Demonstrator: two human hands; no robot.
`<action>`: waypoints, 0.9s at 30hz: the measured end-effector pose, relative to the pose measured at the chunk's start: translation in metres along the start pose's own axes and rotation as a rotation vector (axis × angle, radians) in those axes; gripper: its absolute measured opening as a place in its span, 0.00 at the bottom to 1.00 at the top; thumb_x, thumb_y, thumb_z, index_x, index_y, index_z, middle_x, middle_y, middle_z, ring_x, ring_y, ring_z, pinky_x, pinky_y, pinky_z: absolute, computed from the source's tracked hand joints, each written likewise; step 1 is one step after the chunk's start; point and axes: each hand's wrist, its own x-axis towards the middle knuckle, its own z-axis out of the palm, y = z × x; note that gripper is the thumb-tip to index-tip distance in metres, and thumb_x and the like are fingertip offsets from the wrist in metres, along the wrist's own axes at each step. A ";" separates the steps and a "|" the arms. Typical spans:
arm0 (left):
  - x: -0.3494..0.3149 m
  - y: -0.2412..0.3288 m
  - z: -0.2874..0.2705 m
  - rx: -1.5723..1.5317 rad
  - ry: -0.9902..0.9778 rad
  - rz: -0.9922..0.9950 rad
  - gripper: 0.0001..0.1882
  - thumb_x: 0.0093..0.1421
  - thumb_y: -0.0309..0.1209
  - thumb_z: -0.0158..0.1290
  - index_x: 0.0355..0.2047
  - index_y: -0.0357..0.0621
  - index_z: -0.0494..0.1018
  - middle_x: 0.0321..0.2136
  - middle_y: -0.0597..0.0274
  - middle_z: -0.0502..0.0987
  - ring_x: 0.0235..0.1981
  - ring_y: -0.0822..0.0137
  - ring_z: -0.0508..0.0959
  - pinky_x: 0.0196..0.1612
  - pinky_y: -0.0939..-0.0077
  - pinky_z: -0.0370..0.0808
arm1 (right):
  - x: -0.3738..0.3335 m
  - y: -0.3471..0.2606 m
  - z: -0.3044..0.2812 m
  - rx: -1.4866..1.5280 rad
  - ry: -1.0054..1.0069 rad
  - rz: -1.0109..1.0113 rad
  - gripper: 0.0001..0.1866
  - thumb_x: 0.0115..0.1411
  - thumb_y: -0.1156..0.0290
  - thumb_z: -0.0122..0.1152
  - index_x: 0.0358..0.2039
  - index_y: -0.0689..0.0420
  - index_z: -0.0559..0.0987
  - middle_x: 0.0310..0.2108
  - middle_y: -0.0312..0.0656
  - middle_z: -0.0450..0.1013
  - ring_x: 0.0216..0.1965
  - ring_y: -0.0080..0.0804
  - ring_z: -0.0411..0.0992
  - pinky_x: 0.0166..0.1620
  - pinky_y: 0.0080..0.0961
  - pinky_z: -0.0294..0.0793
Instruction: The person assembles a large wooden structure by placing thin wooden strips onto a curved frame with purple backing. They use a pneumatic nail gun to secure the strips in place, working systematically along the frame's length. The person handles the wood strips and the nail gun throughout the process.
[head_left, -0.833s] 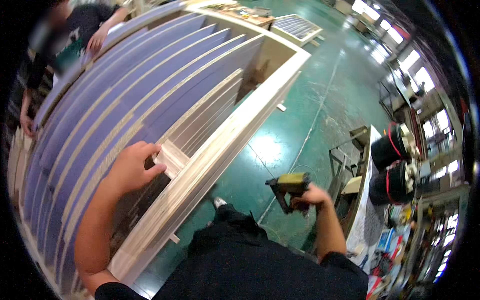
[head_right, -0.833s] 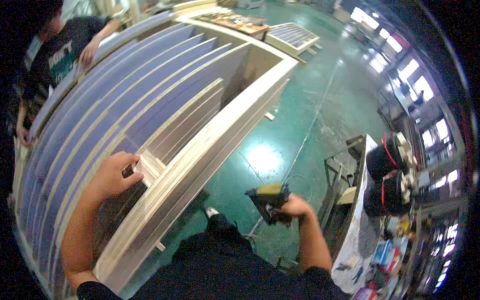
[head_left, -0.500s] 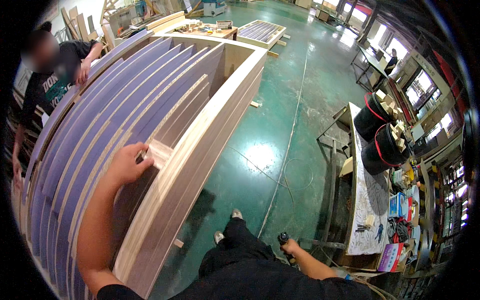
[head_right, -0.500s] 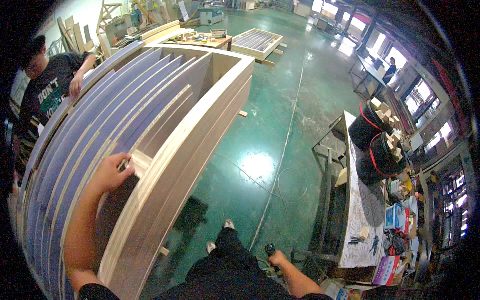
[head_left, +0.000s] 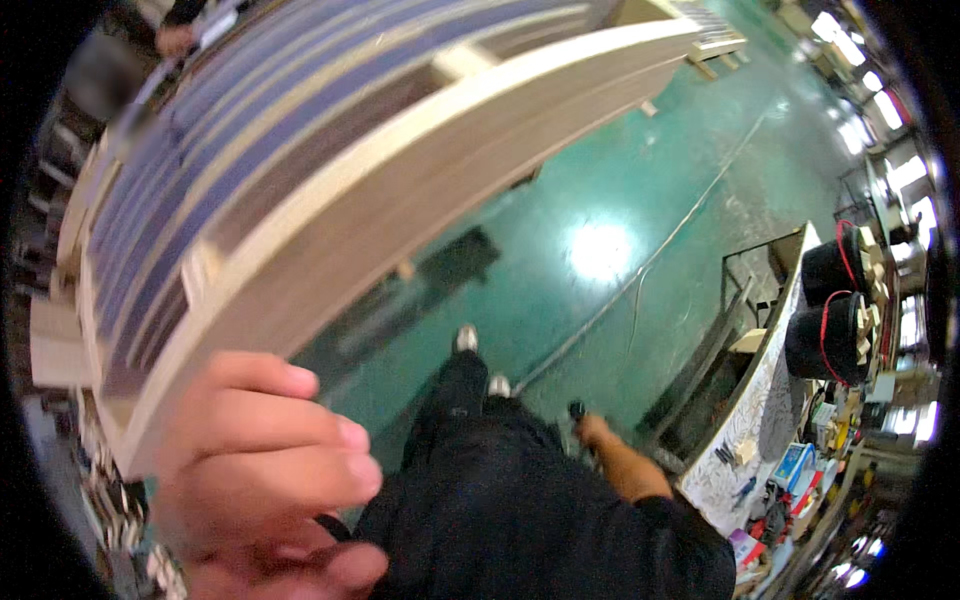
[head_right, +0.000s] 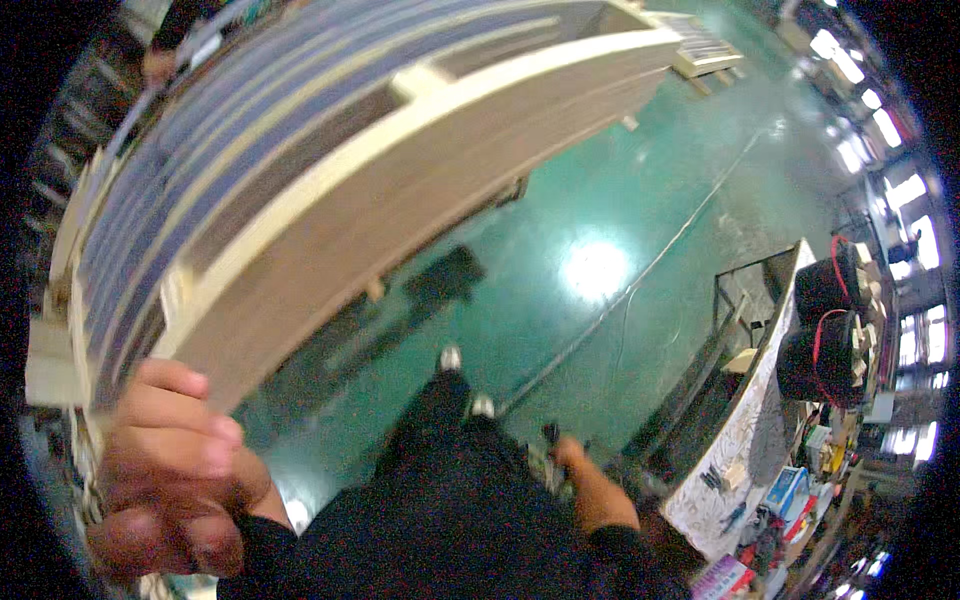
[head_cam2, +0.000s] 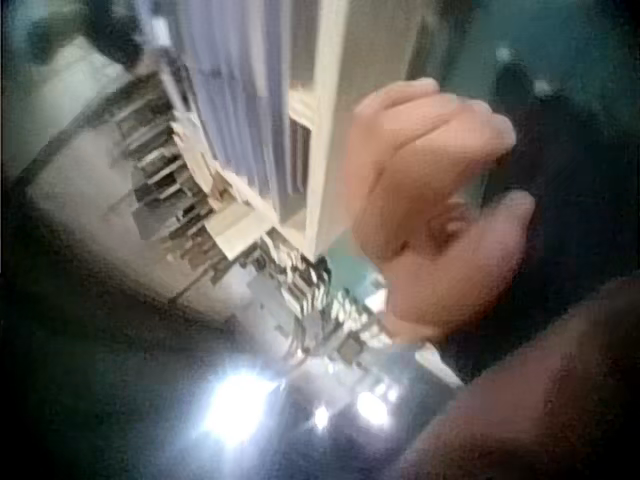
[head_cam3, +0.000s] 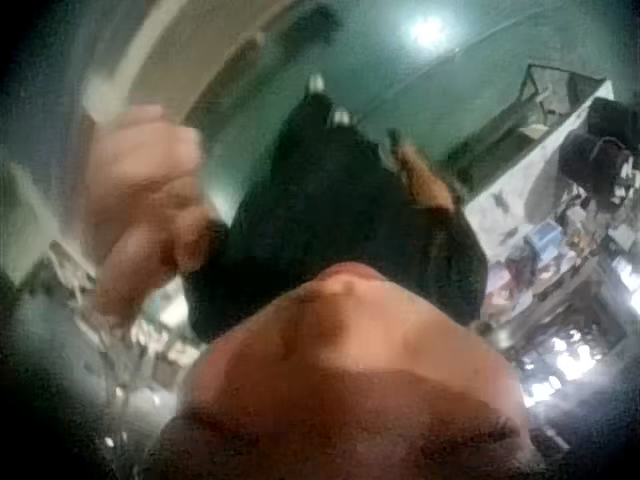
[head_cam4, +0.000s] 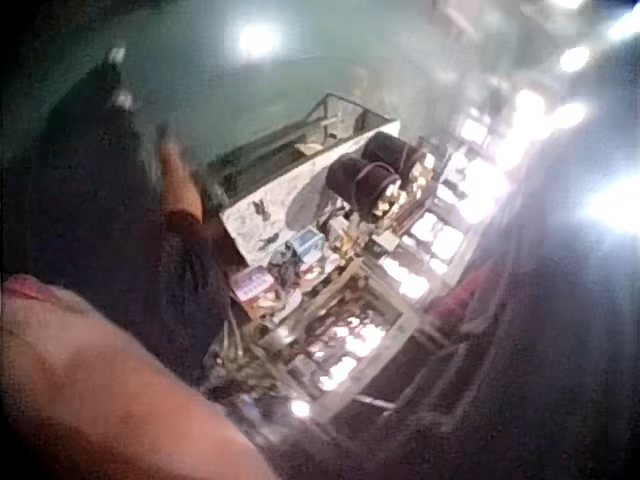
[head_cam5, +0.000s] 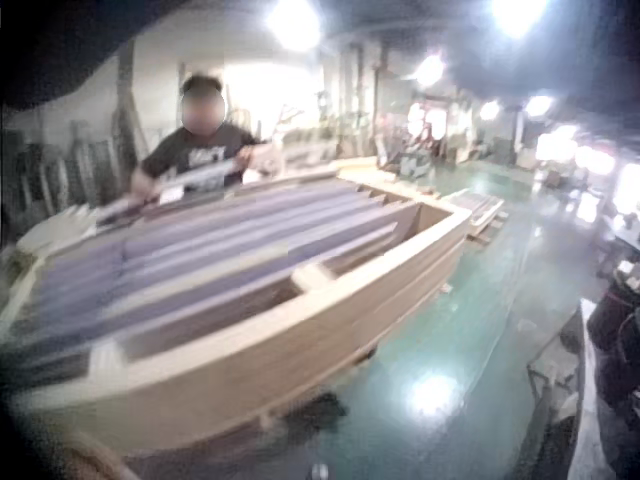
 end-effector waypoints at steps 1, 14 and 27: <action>-0.018 0.024 0.006 0.126 -0.010 -0.048 0.13 0.65 0.40 0.55 0.49 0.58 0.70 0.33 0.57 0.81 0.31 0.58 0.80 0.37 0.56 0.75 | -0.011 -0.040 -0.049 0.124 -0.017 0.219 0.18 0.59 0.61 0.66 0.47 0.57 0.82 0.39 0.52 0.82 0.41 0.50 0.80 0.42 0.46 0.77; -0.161 0.141 -0.166 -0.173 -0.127 -0.070 0.15 0.62 0.40 0.56 0.46 0.50 0.71 0.36 0.55 0.78 0.31 0.56 0.78 0.35 0.58 0.74 | 0.002 -0.173 -0.137 0.488 0.171 0.180 0.15 0.56 0.69 0.62 0.43 0.59 0.78 0.28 0.47 0.78 0.26 0.40 0.78 0.30 0.40 0.78; -0.331 0.211 -0.338 -0.128 0.163 -0.016 0.12 0.57 0.35 0.59 0.39 0.46 0.72 0.32 0.55 0.77 0.27 0.57 0.78 0.30 0.61 0.73 | 0.069 -0.511 -0.089 -0.193 -0.037 -0.232 0.14 0.58 0.63 0.63 0.41 0.59 0.80 0.29 0.47 0.79 0.29 0.42 0.78 0.35 0.42 0.78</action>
